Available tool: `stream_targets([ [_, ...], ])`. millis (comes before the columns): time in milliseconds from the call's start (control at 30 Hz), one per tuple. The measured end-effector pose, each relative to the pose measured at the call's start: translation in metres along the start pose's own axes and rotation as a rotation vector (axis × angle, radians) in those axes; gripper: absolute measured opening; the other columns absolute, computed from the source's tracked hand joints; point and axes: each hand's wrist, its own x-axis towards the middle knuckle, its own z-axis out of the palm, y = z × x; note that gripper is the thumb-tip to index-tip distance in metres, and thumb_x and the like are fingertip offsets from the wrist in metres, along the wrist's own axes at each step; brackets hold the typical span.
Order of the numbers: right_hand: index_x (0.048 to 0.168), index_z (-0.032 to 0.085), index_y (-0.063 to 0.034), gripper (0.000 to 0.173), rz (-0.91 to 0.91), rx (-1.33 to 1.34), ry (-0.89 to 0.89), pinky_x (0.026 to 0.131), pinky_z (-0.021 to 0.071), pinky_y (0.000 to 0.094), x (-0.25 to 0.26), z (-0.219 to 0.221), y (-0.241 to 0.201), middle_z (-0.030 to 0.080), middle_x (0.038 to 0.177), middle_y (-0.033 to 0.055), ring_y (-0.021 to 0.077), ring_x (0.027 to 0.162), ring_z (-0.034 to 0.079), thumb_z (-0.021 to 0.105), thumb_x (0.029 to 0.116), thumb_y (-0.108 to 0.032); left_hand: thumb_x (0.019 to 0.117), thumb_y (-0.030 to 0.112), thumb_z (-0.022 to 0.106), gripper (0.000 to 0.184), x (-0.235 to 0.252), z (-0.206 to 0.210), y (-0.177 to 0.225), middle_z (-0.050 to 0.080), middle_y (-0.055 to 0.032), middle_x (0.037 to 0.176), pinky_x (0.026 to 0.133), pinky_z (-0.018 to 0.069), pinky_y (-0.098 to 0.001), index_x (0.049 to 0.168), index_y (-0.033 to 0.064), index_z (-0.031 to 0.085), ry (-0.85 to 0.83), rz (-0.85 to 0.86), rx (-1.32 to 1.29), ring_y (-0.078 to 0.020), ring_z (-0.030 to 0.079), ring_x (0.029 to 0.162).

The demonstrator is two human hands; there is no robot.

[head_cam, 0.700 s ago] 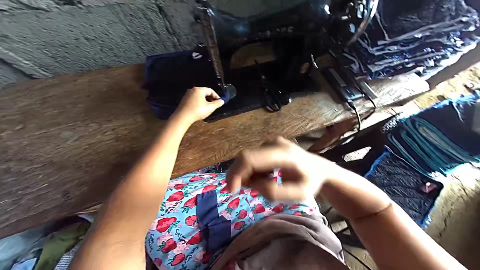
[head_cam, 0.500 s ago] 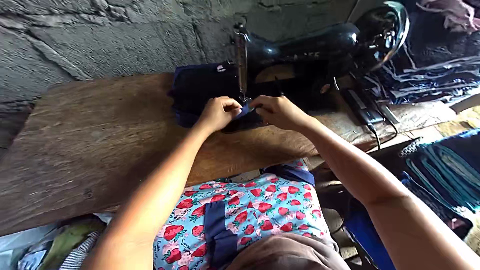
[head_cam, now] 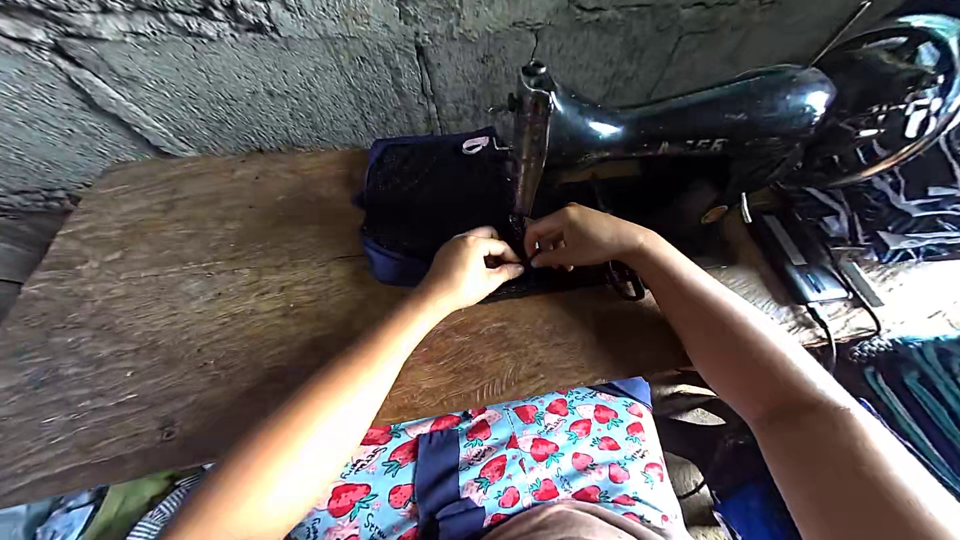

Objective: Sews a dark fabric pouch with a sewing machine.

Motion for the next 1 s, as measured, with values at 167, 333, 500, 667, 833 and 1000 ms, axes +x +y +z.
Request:
stream_targets([
  [167,0.094,0.077,-0.0054,0.009,-0.040,-0.215,-0.034,0.074,0.0560,0.0510,-0.001,-0.004,-0.010,0.073,0.080,0.0090,0.0239,0.076,0.070,0.074,0.0920,-0.013,0.0862,0.019,0.082,0.009,-0.006,-0.001,0.000,0.072,-0.0067,0.100,0.081,0.0574,-0.0428,0.088,0.0096,0.081,-0.028,0.096,0.055,-0.0187,0.069,0.092],
  [333,0.094,0.077,-0.0061,0.009,-0.155,-0.213,0.045,0.073,0.0584,0.0462,-0.005,0.000,0.001,0.074,0.082,0.0071,0.0204,0.075,0.072,0.071,0.0928,-0.012,0.0904,0.017,0.072,0.010,-0.011,0.005,-0.009,0.075,-0.0047,0.105,0.088,0.0570,-0.0365,0.090,0.0096,0.080,0.066,0.286,0.105,-0.0175,0.070,0.101],
  [500,0.104,0.072,-0.0058,0.014,-0.067,-0.273,0.031,0.071,0.0574,0.0468,-0.006,-0.002,-0.005,0.072,0.086,0.0087,0.0231,0.075,0.069,0.061,0.1004,-0.013,0.0924,0.021,0.072,0.013,-0.007,0.007,0.000,0.072,-0.0045,0.092,0.071,0.0577,-0.0414,0.096,0.0089,0.076,0.117,0.115,0.102,-0.0176,0.070,0.080],
  [667,0.107,0.074,-0.0042,0.015,0.085,-0.219,0.196,0.076,0.0598,0.0478,-0.007,0.008,-0.009,0.074,0.088,0.0103,0.0234,0.078,0.072,0.066,0.0975,-0.013,0.0951,0.015,0.070,0.010,-0.002,0.005,-0.001,0.071,-0.0051,0.096,0.074,0.0569,-0.0416,0.098,0.0091,0.078,0.077,0.020,0.029,-0.0168,0.068,0.082],
  [833,0.101,0.078,-0.0061,0.011,0.386,0.037,0.295,0.066,0.0577,0.0290,-0.014,0.016,-0.022,0.072,0.094,0.0055,0.0098,0.070,0.066,0.074,0.0943,-0.013,0.0990,0.010,0.063,0.017,0.002,0.001,0.002,0.070,-0.0088,0.101,0.080,0.0550,-0.0483,0.106,0.0071,0.078,-0.001,-0.014,0.008,-0.0224,0.068,0.090],
  [1000,0.104,0.078,-0.0065,0.014,0.435,0.163,0.432,0.060,0.0555,0.0243,-0.019,0.036,-0.029,0.072,0.097,0.0042,0.0071,0.066,0.064,0.077,0.0927,-0.015,0.0942,0.005,0.067,0.015,0.014,-0.007,0.000,0.072,-0.0090,0.106,0.089,0.0545,-0.0472,0.101,0.0068,0.080,-0.081,0.069,0.033,-0.0218,0.069,0.100],
])
